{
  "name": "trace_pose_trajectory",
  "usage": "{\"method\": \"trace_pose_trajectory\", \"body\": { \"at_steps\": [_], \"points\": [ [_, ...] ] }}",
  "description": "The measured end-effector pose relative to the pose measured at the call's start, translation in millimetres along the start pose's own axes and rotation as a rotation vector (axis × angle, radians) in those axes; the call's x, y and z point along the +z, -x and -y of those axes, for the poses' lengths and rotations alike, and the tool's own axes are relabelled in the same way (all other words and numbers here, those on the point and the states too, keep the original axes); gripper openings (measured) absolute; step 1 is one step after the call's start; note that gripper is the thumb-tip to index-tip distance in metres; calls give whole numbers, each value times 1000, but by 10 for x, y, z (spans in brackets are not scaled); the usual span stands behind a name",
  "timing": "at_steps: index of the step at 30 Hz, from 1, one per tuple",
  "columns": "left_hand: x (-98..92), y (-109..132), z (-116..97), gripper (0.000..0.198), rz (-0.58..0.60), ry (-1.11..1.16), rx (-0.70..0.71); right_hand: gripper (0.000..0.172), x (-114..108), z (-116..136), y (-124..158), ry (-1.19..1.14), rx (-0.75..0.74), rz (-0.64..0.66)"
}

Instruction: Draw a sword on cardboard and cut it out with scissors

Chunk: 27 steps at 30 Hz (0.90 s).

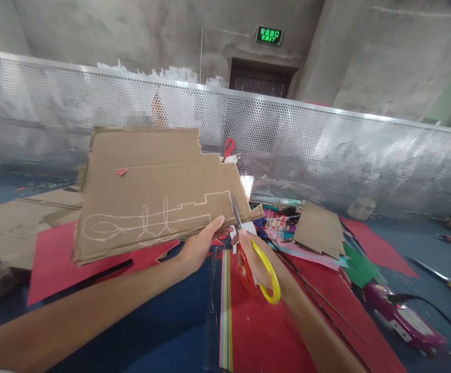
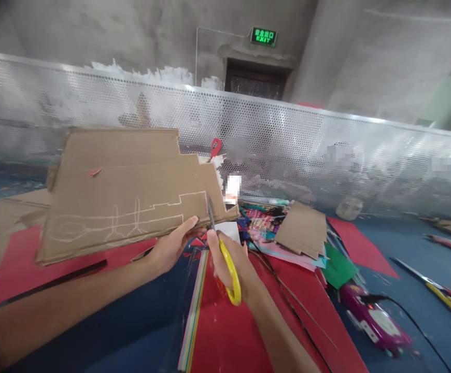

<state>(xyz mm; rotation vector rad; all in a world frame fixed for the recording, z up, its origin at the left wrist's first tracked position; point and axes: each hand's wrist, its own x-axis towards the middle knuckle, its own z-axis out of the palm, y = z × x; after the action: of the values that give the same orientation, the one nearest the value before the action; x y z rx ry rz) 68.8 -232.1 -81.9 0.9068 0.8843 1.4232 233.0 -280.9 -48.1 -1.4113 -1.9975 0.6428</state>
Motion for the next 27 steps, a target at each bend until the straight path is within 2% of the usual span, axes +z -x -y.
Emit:
{"method": "trace_pose_trajectory", "body": {
  "at_steps": [5, 15, 21, 27],
  "points": [
    [28, 25, 14, 36, 17, 27, 32, 70, 13, -21, -27, 42, -14, -31],
    [71, 75, -28, 32, 30, 85, 25, 60, 210, -129, -48, 107, -15, -130],
    [54, 80, -51, 39, 1, 16, 16, 65, 125, -68, -44, 75, -31, -98],
    [66, 123, -42, 36, 48, -28, 58, 69, 23, -14, -38, 40, -1, -47]
  ]
}}
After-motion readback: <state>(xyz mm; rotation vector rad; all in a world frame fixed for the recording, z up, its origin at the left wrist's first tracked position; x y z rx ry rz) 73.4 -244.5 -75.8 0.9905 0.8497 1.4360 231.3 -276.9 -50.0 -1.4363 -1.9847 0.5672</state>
